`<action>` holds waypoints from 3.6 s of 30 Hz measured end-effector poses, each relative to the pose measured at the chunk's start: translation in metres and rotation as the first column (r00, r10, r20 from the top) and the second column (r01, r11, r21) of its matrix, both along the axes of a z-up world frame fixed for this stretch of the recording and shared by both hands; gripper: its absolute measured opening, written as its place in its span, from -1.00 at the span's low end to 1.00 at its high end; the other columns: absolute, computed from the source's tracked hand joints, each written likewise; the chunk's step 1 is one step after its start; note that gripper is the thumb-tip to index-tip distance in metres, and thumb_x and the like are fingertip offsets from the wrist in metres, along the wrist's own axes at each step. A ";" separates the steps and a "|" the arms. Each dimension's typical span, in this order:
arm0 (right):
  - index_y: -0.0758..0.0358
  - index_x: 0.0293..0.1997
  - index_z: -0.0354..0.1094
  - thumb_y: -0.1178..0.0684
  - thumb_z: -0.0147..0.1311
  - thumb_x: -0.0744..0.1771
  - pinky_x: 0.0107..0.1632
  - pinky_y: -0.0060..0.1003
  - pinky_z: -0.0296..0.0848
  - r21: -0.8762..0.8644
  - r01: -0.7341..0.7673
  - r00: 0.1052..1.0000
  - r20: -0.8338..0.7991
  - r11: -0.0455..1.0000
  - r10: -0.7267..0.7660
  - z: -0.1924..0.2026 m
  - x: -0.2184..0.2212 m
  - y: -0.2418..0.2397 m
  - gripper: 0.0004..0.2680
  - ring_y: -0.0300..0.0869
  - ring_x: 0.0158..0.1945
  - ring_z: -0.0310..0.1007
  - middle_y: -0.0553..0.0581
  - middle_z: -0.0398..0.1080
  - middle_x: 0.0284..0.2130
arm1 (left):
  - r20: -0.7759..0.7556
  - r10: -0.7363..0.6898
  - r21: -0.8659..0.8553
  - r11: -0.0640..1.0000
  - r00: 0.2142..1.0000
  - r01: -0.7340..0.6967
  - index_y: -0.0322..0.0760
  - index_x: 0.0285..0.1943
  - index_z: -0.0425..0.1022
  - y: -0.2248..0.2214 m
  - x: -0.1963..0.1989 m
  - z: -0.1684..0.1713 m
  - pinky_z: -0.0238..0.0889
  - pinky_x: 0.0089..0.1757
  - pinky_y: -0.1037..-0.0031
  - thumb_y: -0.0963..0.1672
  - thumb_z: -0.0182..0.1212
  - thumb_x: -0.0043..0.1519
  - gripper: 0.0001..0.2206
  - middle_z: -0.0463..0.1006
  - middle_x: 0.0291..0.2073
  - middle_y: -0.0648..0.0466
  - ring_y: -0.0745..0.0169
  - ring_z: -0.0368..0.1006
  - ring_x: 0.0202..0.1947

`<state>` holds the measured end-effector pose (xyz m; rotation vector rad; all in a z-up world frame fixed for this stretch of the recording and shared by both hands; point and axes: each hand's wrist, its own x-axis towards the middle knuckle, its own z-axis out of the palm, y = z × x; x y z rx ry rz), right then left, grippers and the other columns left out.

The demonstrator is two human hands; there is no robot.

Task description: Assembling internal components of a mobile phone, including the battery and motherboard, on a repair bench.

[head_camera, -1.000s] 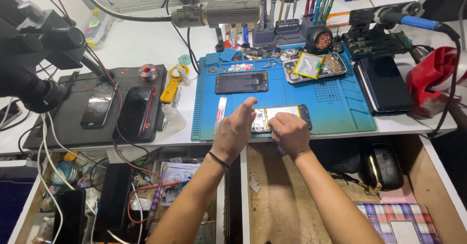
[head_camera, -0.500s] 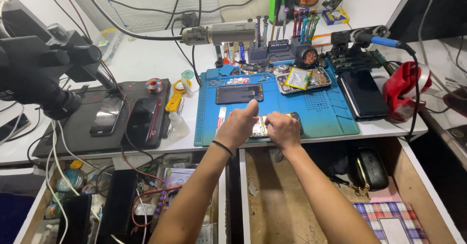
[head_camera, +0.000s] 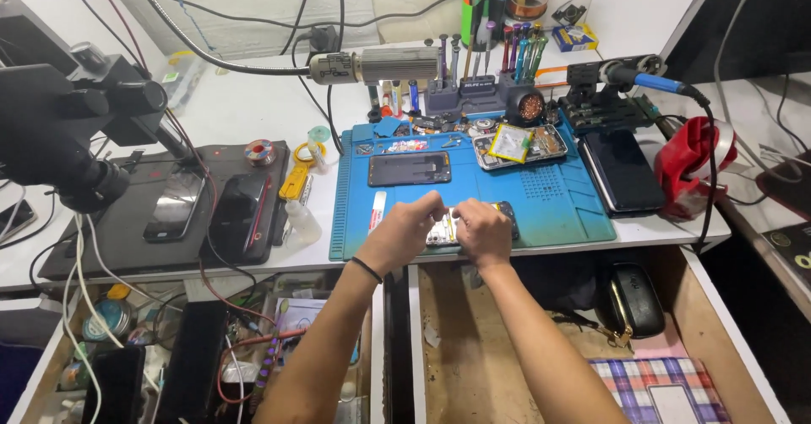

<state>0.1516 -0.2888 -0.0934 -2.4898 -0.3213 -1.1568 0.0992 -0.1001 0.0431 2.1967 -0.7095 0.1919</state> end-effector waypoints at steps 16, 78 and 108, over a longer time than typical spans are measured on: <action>-0.20 -0.50 0.28 0.09 -0.06 0.22 -0.32 -0.29 0.53 0.003 0.047 0.995 0.089 0.999 -0.047 0.003 -0.001 -0.001 -0.88 -0.18 -0.43 0.49 -0.12 0.24 -0.62 | -0.007 0.211 -0.015 0.977 0.977 -0.212 -0.15 -0.09 0.18 0.007 -0.002 0.007 0.50 -0.25 0.04 -0.15 0.24 0.19 -0.73 0.63 -0.17 -0.18 -0.21 0.61 -0.18; -0.17 -0.46 0.31 0.12 -0.05 0.23 -0.31 -0.33 0.51 -0.010 -0.015 0.995 0.094 1.000 0.016 -0.005 0.001 -0.003 -0.88 -0.18 -0.43 0.46 -0.10 0.22 -0.60 | 0.312 0.236 0.271 0.907 0.920 -0.324 -0.12 -0.22 0.27 -0.003 0.009 0.006 0.50 -0.33 0.11 -0.06 0.33 0.22 -0.74 0.53 -0.66 -0.01 -0.13 0.62 -0.47; -0.18 -0.49 0.31 0.11 -0.05 0.23 -0.31 -0.32 0.51 0.004 0.021 0.995 0.099 1.000 -0.021 -0.007 0.004 -0.001 -0.87 -0.17 -0.42 0.47 -0.10 0.23 -0.61 | -0.058 0.047 0.102 0.994 0.997 -0.041 -0.22 0.13 0.25 -0.003 0.000 0.018 0.49 -0.06 0.11 -0.30 0.04 0.27 -0.72 0.62 -0.11 -0.18 -0.23 0.60 -0.07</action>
